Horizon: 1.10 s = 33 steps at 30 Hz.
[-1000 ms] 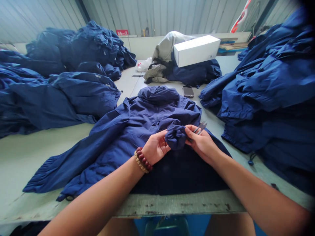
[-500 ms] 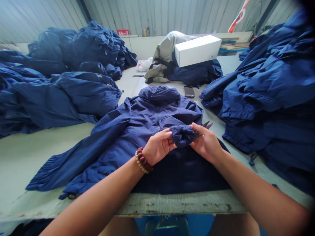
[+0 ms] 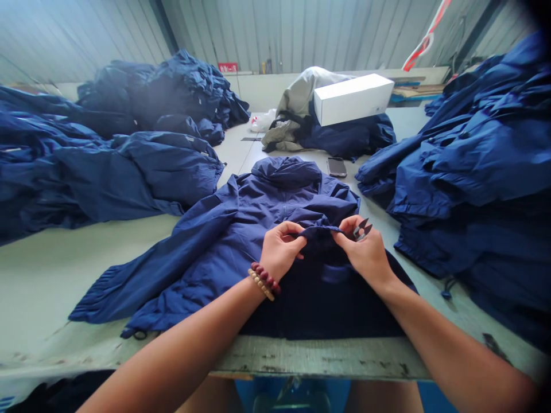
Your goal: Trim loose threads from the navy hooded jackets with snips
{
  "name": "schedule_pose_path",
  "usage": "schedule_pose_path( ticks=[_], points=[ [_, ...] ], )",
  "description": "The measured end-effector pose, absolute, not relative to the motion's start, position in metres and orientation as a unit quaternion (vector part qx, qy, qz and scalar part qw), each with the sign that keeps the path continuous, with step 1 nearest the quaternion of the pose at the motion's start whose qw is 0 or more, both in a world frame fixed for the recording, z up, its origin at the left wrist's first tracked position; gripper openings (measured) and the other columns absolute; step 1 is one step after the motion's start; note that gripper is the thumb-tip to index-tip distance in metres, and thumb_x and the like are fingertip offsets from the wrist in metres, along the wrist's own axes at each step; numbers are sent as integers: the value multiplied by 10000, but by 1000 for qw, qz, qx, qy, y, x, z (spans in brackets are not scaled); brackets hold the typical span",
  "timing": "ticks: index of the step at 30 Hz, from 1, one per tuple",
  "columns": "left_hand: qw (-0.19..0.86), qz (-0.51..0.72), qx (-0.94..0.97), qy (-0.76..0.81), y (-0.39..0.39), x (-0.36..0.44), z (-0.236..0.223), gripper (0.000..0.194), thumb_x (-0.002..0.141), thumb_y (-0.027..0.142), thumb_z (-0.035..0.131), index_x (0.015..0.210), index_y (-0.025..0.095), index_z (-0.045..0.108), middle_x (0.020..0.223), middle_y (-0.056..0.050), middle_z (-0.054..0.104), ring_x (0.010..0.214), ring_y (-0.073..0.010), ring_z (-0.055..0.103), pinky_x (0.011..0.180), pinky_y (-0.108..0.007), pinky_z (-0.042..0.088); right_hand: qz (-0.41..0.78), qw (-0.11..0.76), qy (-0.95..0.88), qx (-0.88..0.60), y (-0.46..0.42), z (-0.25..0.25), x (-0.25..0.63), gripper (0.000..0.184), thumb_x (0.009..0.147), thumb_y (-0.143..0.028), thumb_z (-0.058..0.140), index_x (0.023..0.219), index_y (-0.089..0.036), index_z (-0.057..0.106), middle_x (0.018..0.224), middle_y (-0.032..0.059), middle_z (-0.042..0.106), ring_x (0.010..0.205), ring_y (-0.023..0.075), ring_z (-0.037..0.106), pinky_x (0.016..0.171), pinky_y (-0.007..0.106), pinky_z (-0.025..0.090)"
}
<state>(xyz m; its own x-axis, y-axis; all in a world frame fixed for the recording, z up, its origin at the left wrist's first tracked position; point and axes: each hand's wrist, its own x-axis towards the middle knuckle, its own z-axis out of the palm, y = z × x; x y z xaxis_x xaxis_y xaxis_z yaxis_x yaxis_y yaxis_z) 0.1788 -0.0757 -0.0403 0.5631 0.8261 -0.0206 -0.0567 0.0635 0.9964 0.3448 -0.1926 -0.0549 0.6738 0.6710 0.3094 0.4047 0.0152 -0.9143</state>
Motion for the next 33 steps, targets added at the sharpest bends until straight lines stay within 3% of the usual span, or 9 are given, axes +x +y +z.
schedule_pose_path(
  ticks=[3, 6, 10, 16, 20, 23, 27, 29, 33],
  points=[
    [571, 353, 662, 334, -78, 178, -43, 109, 726, 148, 746, 815, 209, 735, 683, 29, 662, 512, -99, 498, 501, -229, 448, 35, 541, -422, -727, -194, -56, 341, 90, 872, -302, 692, 903, -250, 625, 713, -20, 577, 623, 167, 509, 653, 332, 409],
    [522, 358, 709, 311, -82, 178, -46, 145, 766, 122, 662, 840, 230, 725, 657, 38, 620, 509, -102, 453, 508, -232, 390, -17, 482, -462, -744, -194, -58, 337, 95, 869, -267, 640, 958, -256, 609, 710, -19, 564, 640, 190, 550, 685, 341, 410],
    [513, 345, 724, 305, -84, 178, -48, 200, 825, 140, 615, 949, 251, 727, 558, 65, 503, 495, -120, 465, 512, -237, 376, -65, 445, -468, -761, -195, -62, 335, 184, 898, -293, 627, 1077, -251, 624, 744, -7, 597, 671, 213, 593, 678, 335, 392],
    [528, 347, 709, 313, -82, 183, -48, 209, 818, 123, 627, 962, 237, 726, 626, 48, 619, 484, -125, 559, 488, -241, 404, -94, 385, -514, -761, -193, -68, 332, 238, 943, -254, 555, 1167, -234, 634, 1009, 74, 739, 782, 234, 663, 692, 330, 390],
    [545, 367, 690, 304, -79, 188, -51, 245, 791, 87, 661, 996, 210, 714, 986, -11, 777, 536, -90, 598, 510, -227, 468, -55, 452, -454, -766, -184, -76, 340, 261, 904, -320, 596, 1143, -220, 631, 916, 62, 710, 750, 228, 632, 709, 338, 416],
    [595, 322, 659, 330, -73, 192, -55, 319, 793, 70, 672, 1096, 168, 684, 1107, -72, 784, 535, -86, 632, 521, -233, 517, 17, 535, -396, -746, -179, -78, 352, 392, 818, -553, 714, 999, -214, 635, 777, 21, 637, 701, 204, 567, 714, 345, 447],
    [621, 302, 640, 337, -69, 196, -58, 324, 838, 85, 698, 1156, 137, 672, 1195, -126, 777, 602, -89, 685, 596, -237, 575, 76, 549, -391, -735, -180, -77, 361, 654, 689, -840, 744, 859, -215, 648, 698, -13, 555, 660, 170, 466, 656, 335, 392],
    [623, 305, 640, 330, -73, 197, -58, 317, 861, 120, 742, 1173, 137, 688, 1219, -133, 773, 678, -106, 711, 655, -246, 596, 77, 548, -391, -735, -182, -77, 361, 662, 673, -846, 758, 847, -215, 659, 696, -21, 544, 666, 166, 455, 664, 339, 378],
    [613, 309, 656, 314, -84, 182, -54, 326, 858, 189, 837, 1164, 140, 737, 1260, -146, 764, 878, -182, 741, 818, -322, 623, 123, 532, -340, -766, -186, -73, 359, 544, 647, -682, 889, 826, -219, 666, 681, -29, 553, 661, 164, 458, 672, 346, 375]
  ],
)
